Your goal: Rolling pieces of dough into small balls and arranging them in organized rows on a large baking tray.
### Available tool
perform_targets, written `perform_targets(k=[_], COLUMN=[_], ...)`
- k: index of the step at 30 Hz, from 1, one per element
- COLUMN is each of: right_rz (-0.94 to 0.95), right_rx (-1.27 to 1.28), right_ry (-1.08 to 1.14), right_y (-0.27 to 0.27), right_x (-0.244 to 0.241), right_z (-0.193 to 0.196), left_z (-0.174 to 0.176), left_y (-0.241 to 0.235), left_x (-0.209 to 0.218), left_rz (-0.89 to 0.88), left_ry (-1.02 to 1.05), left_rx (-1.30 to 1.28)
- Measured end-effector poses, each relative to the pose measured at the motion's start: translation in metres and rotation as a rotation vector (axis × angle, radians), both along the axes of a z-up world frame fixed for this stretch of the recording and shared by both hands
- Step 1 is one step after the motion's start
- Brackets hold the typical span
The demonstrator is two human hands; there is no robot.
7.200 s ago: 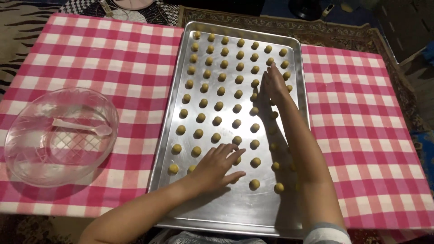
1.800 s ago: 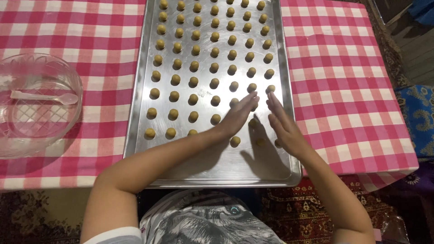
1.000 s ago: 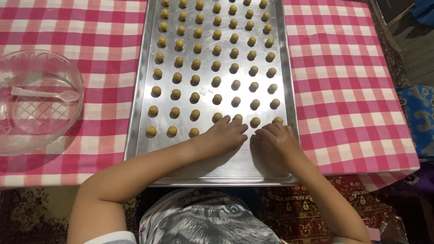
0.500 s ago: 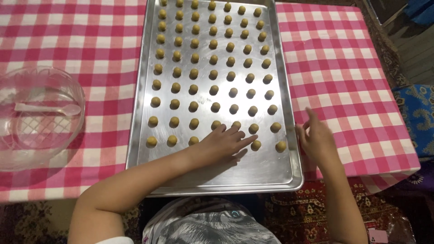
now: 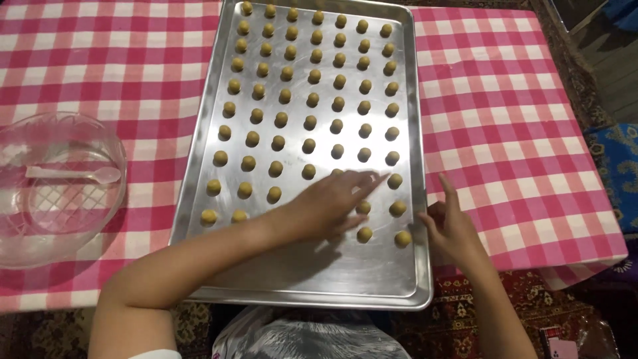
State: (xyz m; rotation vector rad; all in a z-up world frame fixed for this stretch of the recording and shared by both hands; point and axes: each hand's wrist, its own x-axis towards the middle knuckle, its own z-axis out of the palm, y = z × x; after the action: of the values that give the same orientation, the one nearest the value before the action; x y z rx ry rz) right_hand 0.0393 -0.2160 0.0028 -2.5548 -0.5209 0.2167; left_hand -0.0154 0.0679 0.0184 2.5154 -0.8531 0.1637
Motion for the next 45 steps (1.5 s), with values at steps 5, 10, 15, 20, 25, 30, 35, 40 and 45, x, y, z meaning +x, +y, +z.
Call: perform_targets(k=[5, 10, 15, 20, 25, 30, 35, 40, 45], right_rz=[0.086, 0.045, 0.225, 0.042, -0.032, -0.013, -0.026, -0.034, -0.034], right_rx=[-0.092, 0.658, 1.179, 1.260, 1.091, 1.032, 0.963, 0.946, 0.980], right_ry=[0.138, 0.151, 0.360, 0.511, 0.482, 0.491, 0.536, 0.561, 0.540], right_y=[-0.026, 0.020, 0.076, 0.127, 0.151, 0.166, 0.174, 0.181, 0.158], right_x=[0.044, 0.129, 0.234, 0.277, 0.275, 0.251, 0.217, 0.197, 0.242], right_z=[-0.005, 0.021, -0.032, -0.055, -0.050, -0.012, 0.029, 0.051, -0.009], left_z=[0.032, 0.017, -0.015, -0.035, -0.039, -0.040, -0.049, -0.057, -0.018], left_y=[0.003, 0.002, -0.016, -0.025, -0.028, -0.029, -0.030, -0.029, -0.027], left_x=[0.086, 0.183, 0.246, 0.288, 0.292, 0.303, 0.318, 0.324, 0.282], left_rz=[0.256, 0.200, 0.302, 0.547, 0.586, 0.608, 0.576, 0.567, 0.597], left_ry=[0.615, 0.599, 0.527, 0.644, 0.653, 0.658, 0.654, 0.638, 0.608], left_rx=[-0.924, -1.433, -1.537, -1.377, -1.267, -1.175, -1.159, -1.142, -1.130])
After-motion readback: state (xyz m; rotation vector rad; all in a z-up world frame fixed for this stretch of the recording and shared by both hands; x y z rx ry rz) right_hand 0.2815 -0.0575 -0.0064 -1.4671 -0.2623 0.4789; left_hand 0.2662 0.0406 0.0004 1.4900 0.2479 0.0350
